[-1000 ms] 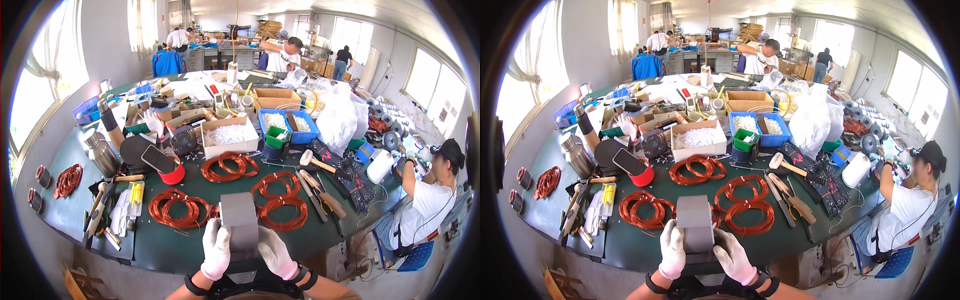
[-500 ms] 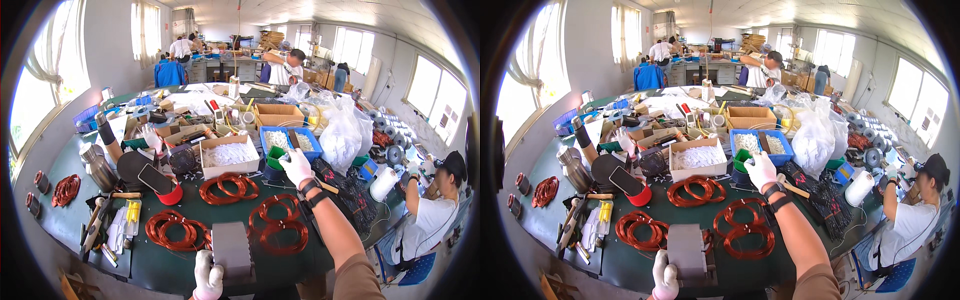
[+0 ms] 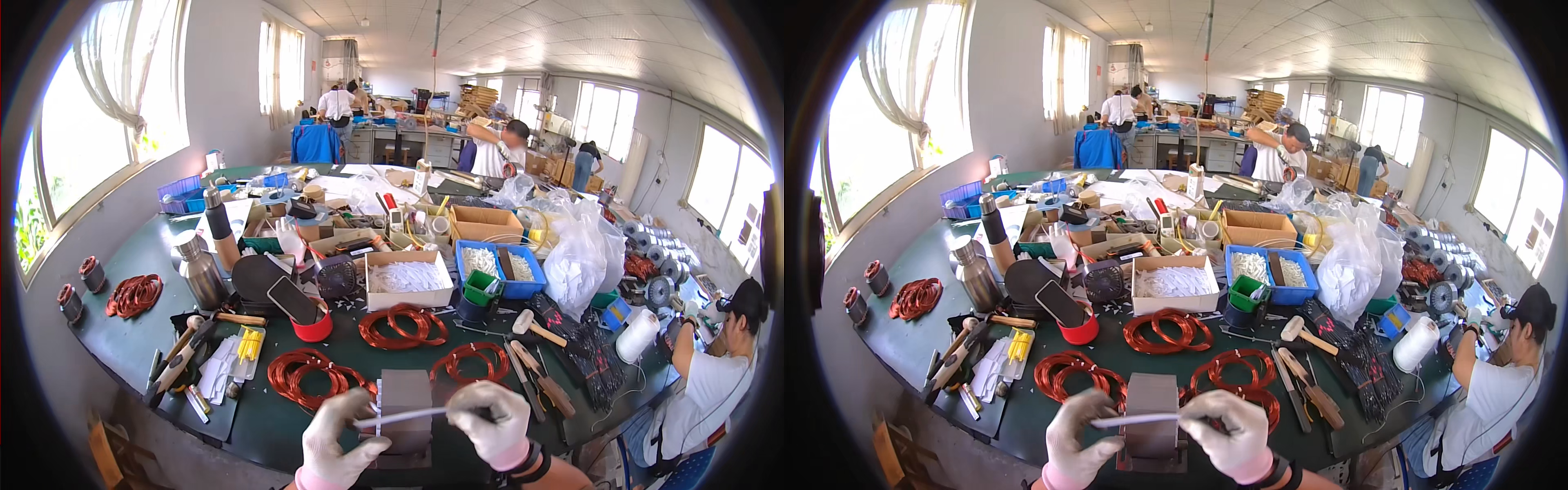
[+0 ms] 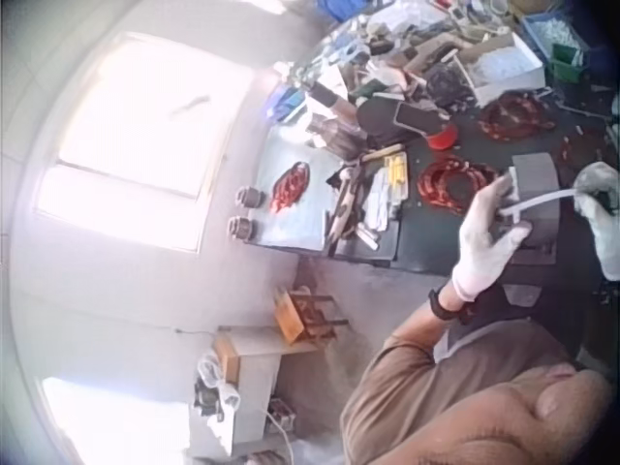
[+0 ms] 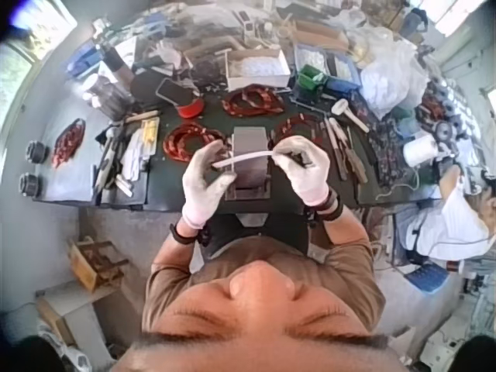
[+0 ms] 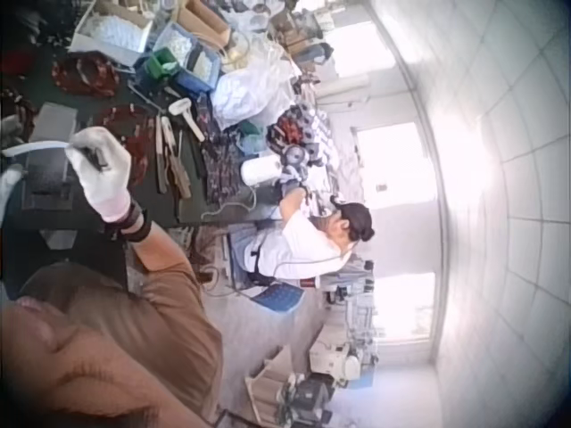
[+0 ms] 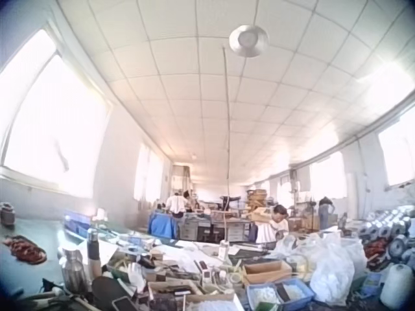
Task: Inserting copper wire coils into a motor stator.
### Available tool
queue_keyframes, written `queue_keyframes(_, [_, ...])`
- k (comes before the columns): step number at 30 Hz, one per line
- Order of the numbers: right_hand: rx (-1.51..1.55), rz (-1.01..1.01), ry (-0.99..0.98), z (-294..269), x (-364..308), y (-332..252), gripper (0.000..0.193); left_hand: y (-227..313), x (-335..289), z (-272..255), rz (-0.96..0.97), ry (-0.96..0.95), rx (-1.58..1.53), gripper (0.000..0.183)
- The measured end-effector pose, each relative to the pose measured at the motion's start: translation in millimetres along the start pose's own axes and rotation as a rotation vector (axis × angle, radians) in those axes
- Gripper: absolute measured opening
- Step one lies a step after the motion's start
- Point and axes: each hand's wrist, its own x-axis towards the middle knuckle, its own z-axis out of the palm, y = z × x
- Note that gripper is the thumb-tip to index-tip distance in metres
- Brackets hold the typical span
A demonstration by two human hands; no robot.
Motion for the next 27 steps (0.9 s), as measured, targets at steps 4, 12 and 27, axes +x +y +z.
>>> queue_keyframes(4, [-0.109, 0.006, 0.056, 12, -35, 1, 0.027, 13, -16, 4, -0.077, 0.023, -0.011, 0.009])
queue_keyframes(12, [-0.698, -0.488, -0.250, 35, -61, -18, 0.042, 9, -43, 22, -0.225, -0.137, -0.086, 0.009])
queue_keyframes(27, [-0.233, -0.201, -0.228, 10, -83, 18, 0.031, -15, -30, 17, 0.499, -0.371, 0.348, 0.023])
